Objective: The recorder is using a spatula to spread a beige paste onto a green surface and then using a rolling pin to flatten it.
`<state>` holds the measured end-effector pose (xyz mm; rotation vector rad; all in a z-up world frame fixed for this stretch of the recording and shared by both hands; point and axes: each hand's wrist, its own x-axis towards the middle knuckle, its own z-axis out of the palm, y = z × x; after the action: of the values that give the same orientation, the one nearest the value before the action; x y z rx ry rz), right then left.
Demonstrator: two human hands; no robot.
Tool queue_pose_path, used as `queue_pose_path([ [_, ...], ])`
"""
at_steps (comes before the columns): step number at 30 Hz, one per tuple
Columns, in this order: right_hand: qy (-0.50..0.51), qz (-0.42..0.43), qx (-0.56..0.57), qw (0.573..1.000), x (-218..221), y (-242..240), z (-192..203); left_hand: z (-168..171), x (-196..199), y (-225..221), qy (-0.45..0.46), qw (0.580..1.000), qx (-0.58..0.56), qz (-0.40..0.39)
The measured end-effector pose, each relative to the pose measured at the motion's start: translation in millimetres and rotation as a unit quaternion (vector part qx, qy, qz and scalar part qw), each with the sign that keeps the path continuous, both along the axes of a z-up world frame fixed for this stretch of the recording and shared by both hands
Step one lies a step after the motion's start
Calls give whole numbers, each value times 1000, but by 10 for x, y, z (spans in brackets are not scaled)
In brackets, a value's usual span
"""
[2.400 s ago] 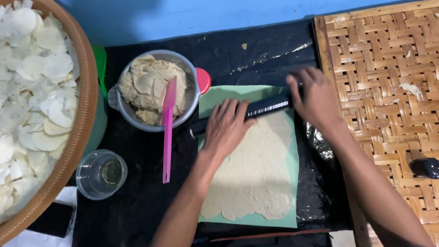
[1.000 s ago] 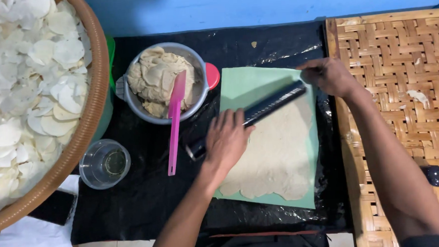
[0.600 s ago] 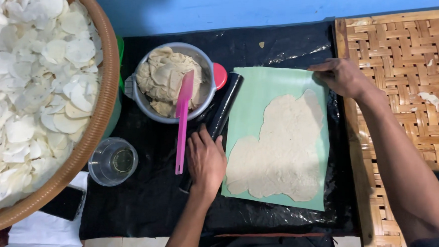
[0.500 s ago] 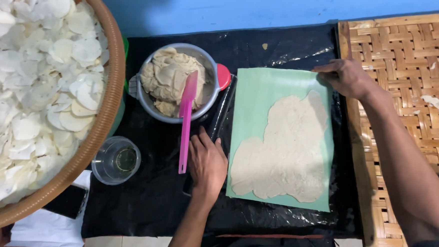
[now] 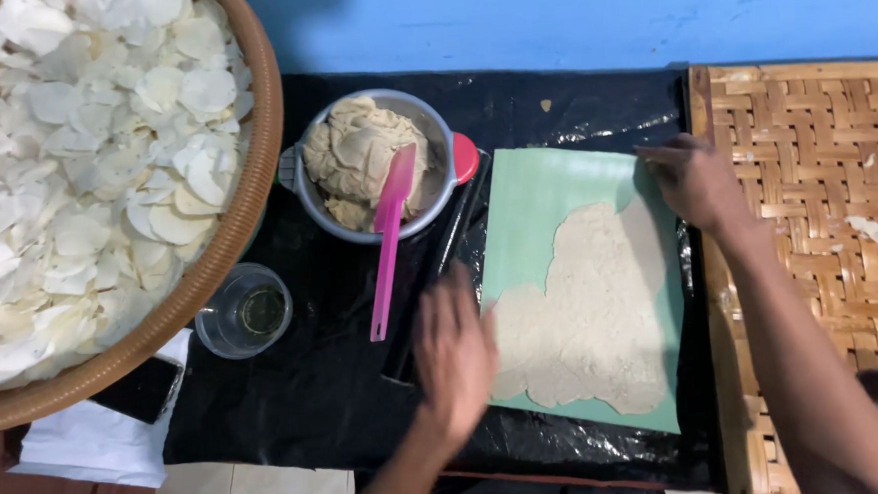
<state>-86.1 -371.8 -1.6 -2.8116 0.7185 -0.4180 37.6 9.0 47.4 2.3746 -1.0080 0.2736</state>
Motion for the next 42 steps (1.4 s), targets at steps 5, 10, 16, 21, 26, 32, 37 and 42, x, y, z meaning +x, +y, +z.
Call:
queue_pose_path([
  [5, -98, 43, -10, 994, 489, 567, 207, 533, 67, 17, 47, 994, -52, -78],
  [10, -130, 101, 93, 982, 1136, 1301, 456, 664, 755, -105, -99, 994, 0, 51],
  [16, -171, 54, 289, 940, 1747, 1550, 79, 328, 1142, -32, 57, 983, 164, 63],
  [21, -190, 32, 252, 948, 1931, 1476, -287, 658, 1171, 45, 26, 978, 182, 100],
  [26, -182, 7, 358, 916, 1878, 1584, -11, 399, 1440, -71, 41, 965, 236, 107],
  [32, -176, -5, 451, 875, 1860, 1665, 67, 167, 1526, -263, 73, 953, 283, 84],
  [37, -180, -8, 475, 861, 1864, 1702, 106, 340, 1601, -279, 130, 954, 265, 50],
  [42, -200, 9, 489, 849, 1873, 1691, 71, 453, 1583, -271, 166, 961, 218, 23],
])
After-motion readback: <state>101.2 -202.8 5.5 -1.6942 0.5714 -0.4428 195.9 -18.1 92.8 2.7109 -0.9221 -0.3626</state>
